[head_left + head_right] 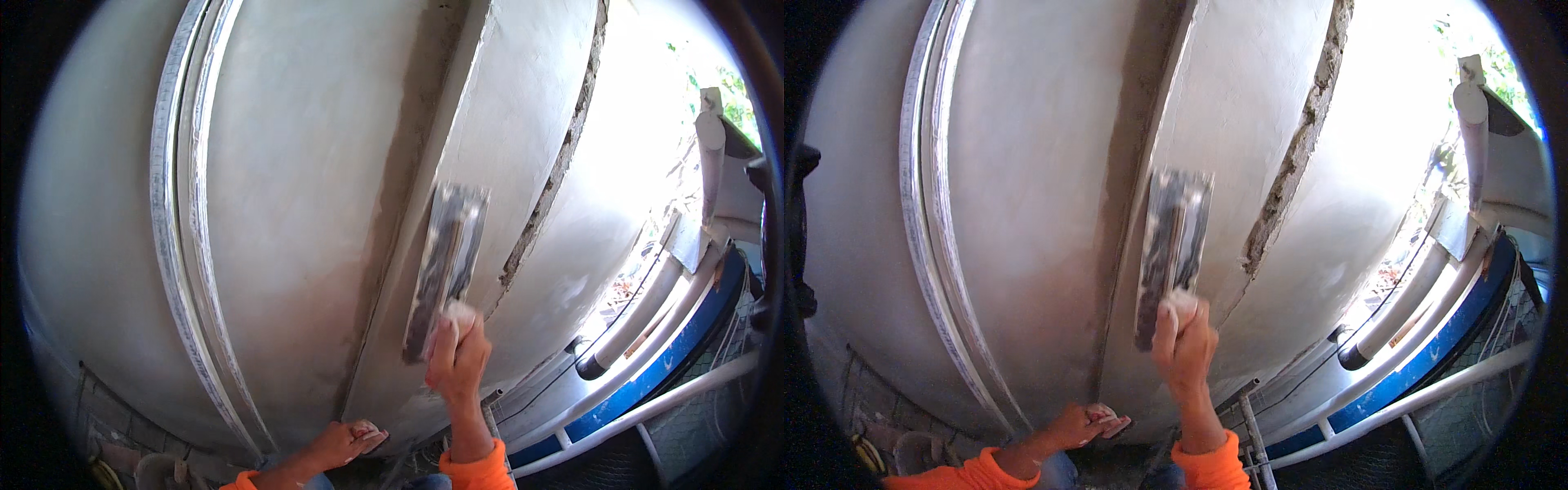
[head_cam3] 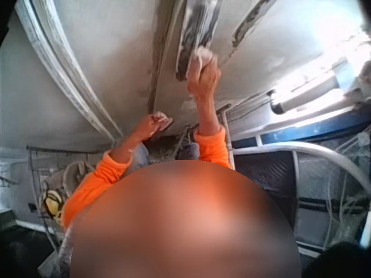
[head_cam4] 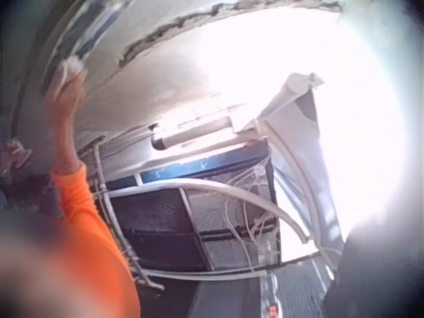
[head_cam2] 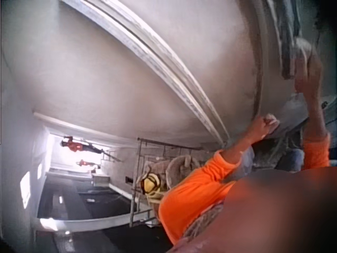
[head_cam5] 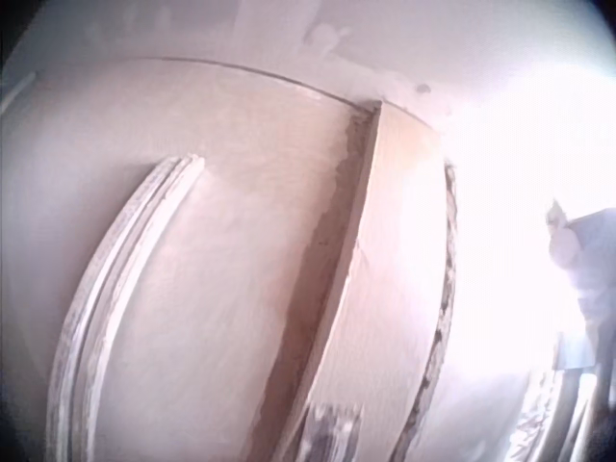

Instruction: The person applies plaster to a ceiling using a trowel and a smaller scraper. They repeatedly scoop plaster from a bucket and smooth it into a joint on the ceiling surface.

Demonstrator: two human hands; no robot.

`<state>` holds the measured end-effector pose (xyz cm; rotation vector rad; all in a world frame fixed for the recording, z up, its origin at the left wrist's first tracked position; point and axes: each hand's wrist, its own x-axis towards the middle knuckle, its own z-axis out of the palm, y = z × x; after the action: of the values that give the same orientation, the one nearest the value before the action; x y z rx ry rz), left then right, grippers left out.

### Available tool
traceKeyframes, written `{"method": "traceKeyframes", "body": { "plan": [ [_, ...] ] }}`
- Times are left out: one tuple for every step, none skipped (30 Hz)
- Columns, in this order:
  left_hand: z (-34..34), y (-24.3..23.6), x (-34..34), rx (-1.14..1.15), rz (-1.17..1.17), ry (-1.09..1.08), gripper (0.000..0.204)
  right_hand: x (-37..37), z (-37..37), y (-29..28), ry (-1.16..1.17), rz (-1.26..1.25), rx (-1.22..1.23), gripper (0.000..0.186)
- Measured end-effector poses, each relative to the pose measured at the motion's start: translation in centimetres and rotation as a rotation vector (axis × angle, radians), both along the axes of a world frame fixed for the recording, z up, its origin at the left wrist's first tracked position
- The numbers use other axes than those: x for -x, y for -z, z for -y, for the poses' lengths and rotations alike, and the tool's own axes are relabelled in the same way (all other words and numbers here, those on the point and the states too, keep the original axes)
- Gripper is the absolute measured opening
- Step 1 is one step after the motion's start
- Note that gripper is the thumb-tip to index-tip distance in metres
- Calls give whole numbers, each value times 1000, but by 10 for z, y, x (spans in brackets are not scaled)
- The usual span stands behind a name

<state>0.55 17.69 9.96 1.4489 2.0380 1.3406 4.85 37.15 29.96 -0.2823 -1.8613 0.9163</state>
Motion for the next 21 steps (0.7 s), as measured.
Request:
{"method": "traceKeyframes", "body": {
  "plan": [
    [0, 4, 4, 35, 23, -5, 36, -2, 2, 8, 7, -31, -44, 29],
    [-1, 8, 8, 59, 25, -7, 36, -2, 3, 12, 13, -67, -67, 28],
    [-1, 12, 11, 54, 6, -5, 36, -1, 3, 11, 18, -104, -93, 27],
    [-3, 16, 15, 101, 8, 2, 36, 2, 2, 6, -10, -129, -78, 27],
    [-5, 20, 18, 126, -11, 16, 36, 5, -1, -2, -37, -152, -58, 27],
    [-7, 25, 21, 156, -30, 30, 35, 6, -5, -13, -62, -174, -34, 27],
    [-8, 30, 23, 186, 47, 22, 32, 7, -11, -25, 7, -163, -124, 27],
    [-10, 35, 25, 215, 119, 13, 29, 11, -13, -33, -28, -221, -100, 27],
    [-12, 40, 27, 217, 174, 18, 26, 14, -16, -39, -50, -259, -63, 27],
    [-14, 45, 31, 207, 205, 19, 27, 17, -20, -44, -68, -266, -21, 27],
    [-14, 50, 33, 170, 222, 31, 29, 15, -23, -44, -55, -317, -84, 27],
    [-14, 53, 35, 131, 241, 38, 31, 11, -27, -41, -43, -334, -143, 28],
    [-13, 55, 35, 89, 423, 6, 28, 5, -32, -36, -32, -350, -200, 28],
    [-10, 54, 35, 48, 605, -30, 26, -1, -40, -30, 0, -350, -257, 31],
    [-6, 51, 33, 8, 785, -68, 24, -11, -48, -20, 30, -369, -297, 33],
    [-1, 45, 31, -103, 875, -148, 19, -27, -54, -7, 32, -281, -247, 36],
    [4, 37, 27, -220, 967, -229, 15, -44, -60, 5, 36, -191, -175, 39],
    [10, 28, 18, -336, 1061, -315, 12, -56, -68, 20, 6, -212, -101, 40],
    [15, 17, 10, -392, 1059, -310, 11, -63, -76, 35, -14, -207, -6, 41],
    [22, 5, 3, -444, 1066, -315, 10, -74, -83, 50, -81, -184, 156, 44],
    [29, -8, -5, -510, 1061, -323, 9, -84, -90, 63, -136, -168, 323, 46]
  ]
}}
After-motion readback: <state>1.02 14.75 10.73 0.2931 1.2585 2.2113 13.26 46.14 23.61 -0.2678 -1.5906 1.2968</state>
